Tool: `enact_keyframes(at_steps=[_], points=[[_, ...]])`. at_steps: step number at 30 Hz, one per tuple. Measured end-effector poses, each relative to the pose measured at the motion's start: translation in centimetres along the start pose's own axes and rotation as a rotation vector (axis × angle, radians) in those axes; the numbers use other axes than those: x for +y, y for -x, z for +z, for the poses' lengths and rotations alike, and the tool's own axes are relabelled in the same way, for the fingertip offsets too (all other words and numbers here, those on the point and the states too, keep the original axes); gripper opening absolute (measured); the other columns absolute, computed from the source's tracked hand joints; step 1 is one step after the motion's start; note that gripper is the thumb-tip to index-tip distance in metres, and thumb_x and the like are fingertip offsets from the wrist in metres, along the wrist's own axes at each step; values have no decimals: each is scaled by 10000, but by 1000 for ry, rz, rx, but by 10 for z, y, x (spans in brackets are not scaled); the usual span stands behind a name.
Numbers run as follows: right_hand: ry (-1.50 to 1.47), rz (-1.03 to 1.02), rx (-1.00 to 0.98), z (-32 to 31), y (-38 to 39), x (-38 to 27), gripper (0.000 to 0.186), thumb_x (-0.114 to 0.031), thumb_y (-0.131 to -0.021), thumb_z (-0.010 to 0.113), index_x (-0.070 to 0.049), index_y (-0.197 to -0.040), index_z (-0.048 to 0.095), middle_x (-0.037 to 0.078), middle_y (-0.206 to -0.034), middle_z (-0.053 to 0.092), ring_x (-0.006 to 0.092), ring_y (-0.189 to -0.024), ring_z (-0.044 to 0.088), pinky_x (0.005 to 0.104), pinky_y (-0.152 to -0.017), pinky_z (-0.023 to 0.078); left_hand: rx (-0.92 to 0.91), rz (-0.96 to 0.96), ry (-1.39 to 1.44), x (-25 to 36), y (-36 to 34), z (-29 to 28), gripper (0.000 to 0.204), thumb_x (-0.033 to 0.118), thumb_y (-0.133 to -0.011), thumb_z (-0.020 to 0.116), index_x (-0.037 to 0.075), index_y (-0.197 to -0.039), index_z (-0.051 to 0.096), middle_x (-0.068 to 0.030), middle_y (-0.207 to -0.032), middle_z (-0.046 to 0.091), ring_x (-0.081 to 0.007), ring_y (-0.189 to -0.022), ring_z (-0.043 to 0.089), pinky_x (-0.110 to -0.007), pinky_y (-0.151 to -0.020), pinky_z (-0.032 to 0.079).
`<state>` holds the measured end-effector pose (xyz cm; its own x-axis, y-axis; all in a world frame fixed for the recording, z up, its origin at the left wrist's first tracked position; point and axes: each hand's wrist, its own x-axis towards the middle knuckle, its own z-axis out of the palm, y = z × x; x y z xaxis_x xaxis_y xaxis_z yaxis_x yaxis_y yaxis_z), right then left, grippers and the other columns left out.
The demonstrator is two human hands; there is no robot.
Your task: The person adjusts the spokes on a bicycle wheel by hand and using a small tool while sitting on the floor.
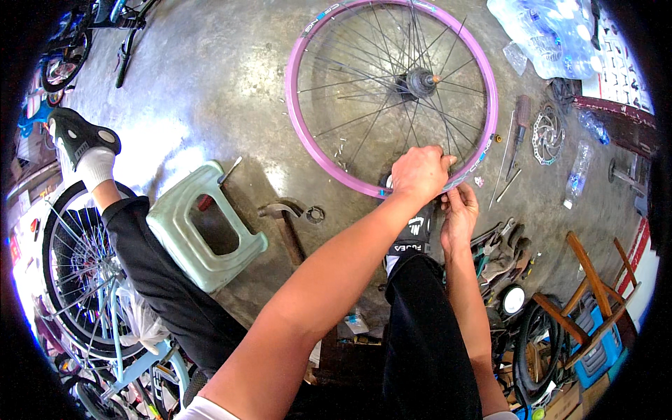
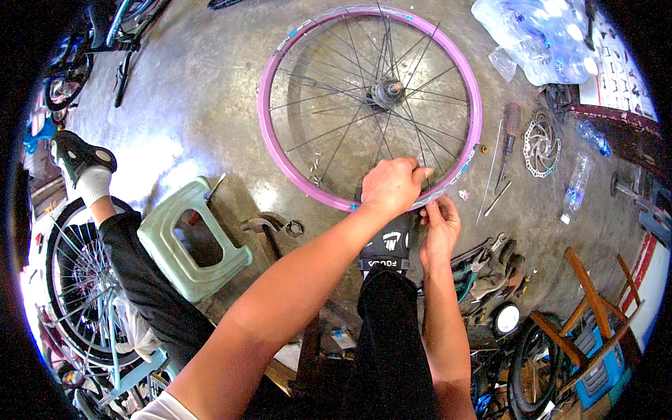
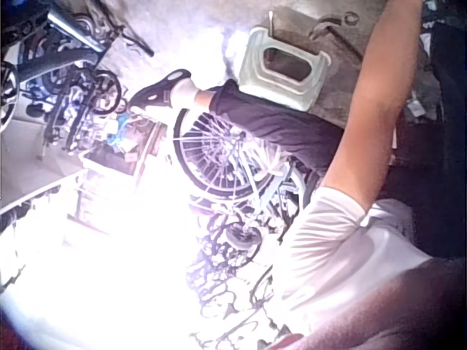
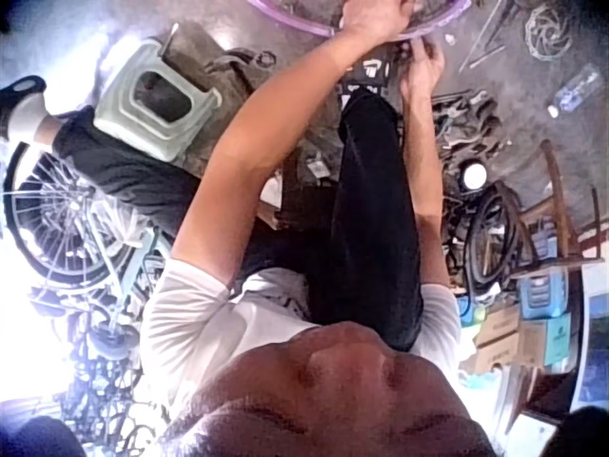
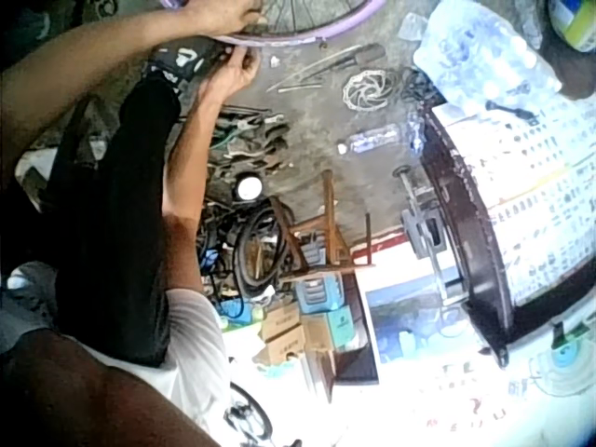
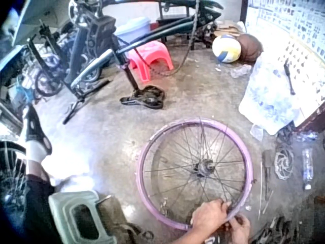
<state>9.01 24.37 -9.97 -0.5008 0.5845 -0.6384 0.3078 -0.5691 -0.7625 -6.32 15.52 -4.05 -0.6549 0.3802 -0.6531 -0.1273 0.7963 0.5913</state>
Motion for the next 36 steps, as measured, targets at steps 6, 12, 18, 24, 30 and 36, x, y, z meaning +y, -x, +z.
enact_keyframes(at_steps=[6, 12, 18, 24, 30, 36], points=[[-49, 38, -38, -4, -1, -1, 145, -72, -996, 678, -43, -1138, 664, 25, -924, 691, 108, -762, 621, 250, -641, 469, 1, 10, -10, 0, 1, 0, 403, 462, -979, 600, 87, -986, 748, -232, -965, 740, -447, -960, 705, -548, -838, 560], [77, 7, 6, 0, 0, -3, 146, -81, -998, 681, -40, -1137, 668, 23, -912, 696, 106, -741, 617, 254, -630, 464, -7, -1, -13, 1, 1, 2, 393, 452, -984, 591, 92, -999, 750, -228, -971, 742, -442, -965, 708, -547, -843, 563], [236, -89, 14, -3, -1, -6, 149, -102, -985, 708, -20, -1110, 708, 16, -878, 699, 89, -727, 606, 244, -641, 456, -5, 4, -15, 0, 1, 3, 393, 453, -985, 584, 99, -995, 755, -234, -972, 741, -442, -963, 708, -550, -843, 562], [268, -113, 1, -4, -5, -8, 162, -107, -982, 712, -18, -1117, 715, 8, -872, 692, 77, -724, 596, 240, -644, 454, -6, 5, -37, 0, 0, 3, 419, 475, -988, 569, 101, -1006, 757, -238, -976, 740, -443, -970, 707, -554, -846, 560], [252, -111, -11, -3, -5, -9, 140, -112, -981, 717, -30, -1094, 715, 3, -866, 690, 78, -718, 601, 230, -619, 448, 9, -13, -1, -1, 0, 11, 413, 476, -997, 549, 119, -1032, 755, -213, -1017, 744, -441, -991, 702, -555, -862, 554], [246, -126, 9, -4, -7, -4, 103, -100, -990, 705, -37, -1070, 699, 6, -883, 696, 82, -714, 606, 232, -619, 449, -16, -22, -8, 1, 0, 11, 412, 475, -1004, 534, 130, -1058, 752, -202, -1048, 743, -428, -1024, 696, -547, -879, 548]])
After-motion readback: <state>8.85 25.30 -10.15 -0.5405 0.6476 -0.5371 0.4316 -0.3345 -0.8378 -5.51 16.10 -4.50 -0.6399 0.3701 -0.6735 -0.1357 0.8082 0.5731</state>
